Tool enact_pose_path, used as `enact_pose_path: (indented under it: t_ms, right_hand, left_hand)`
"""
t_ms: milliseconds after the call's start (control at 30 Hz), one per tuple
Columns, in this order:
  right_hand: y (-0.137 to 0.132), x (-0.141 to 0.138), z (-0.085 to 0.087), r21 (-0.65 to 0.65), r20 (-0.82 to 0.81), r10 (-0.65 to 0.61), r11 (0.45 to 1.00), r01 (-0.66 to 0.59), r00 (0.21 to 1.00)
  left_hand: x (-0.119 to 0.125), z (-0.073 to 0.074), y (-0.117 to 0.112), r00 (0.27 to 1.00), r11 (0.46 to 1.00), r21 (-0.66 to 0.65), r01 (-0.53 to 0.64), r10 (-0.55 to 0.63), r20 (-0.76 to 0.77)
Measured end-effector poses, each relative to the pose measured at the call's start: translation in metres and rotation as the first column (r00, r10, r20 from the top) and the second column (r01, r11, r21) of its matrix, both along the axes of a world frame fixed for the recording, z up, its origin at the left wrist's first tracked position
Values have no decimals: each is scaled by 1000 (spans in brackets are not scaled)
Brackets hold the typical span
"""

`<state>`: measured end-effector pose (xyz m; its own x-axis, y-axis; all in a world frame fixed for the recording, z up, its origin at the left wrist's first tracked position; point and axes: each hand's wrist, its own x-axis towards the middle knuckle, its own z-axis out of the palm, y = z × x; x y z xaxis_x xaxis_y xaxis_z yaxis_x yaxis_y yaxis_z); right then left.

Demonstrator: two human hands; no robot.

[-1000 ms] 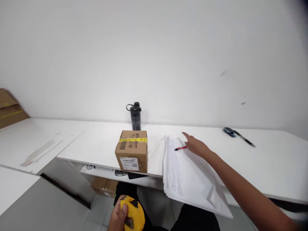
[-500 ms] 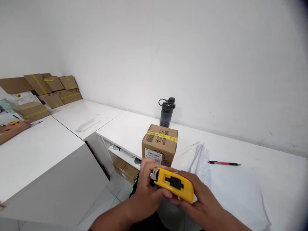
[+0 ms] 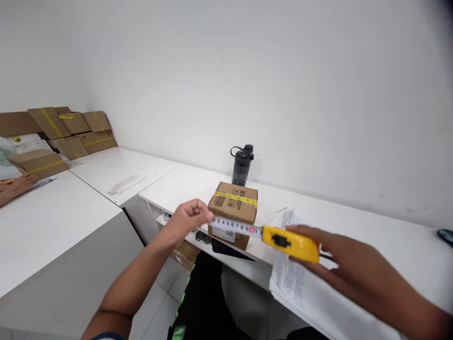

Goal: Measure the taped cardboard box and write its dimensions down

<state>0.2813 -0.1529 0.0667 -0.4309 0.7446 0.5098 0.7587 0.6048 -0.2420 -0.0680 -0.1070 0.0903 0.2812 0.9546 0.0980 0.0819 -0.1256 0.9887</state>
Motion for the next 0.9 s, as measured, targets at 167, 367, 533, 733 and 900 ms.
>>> enact_pose_path:
  t_ms: [167,367,533,733,900]
  right_hand:
    - [35,40,13,-133,-187,-246,966,223,951]
    - [63,25,13,-248,-199,-237,951,185,951]
    - [70,-14,15,-223,-161,-217,958,179,963]
    - [75,-22,12,-81,-30,-237,969,234,971]
    - [47,-24,5,226,41,-223,952,209,974]
  left_hand:
    - [-17,9,79,987,993,34,-113,116,-110]
    - [-10,-5,129,909,999,-44,-5,-14,-417]
    - [6,-5,125,856,976,-56,209,-210,-473]
    - [-1,-3,118,840,954,35,296,-243,-486]
    - [-19,8,139,867,976,54,211,-161,-472]
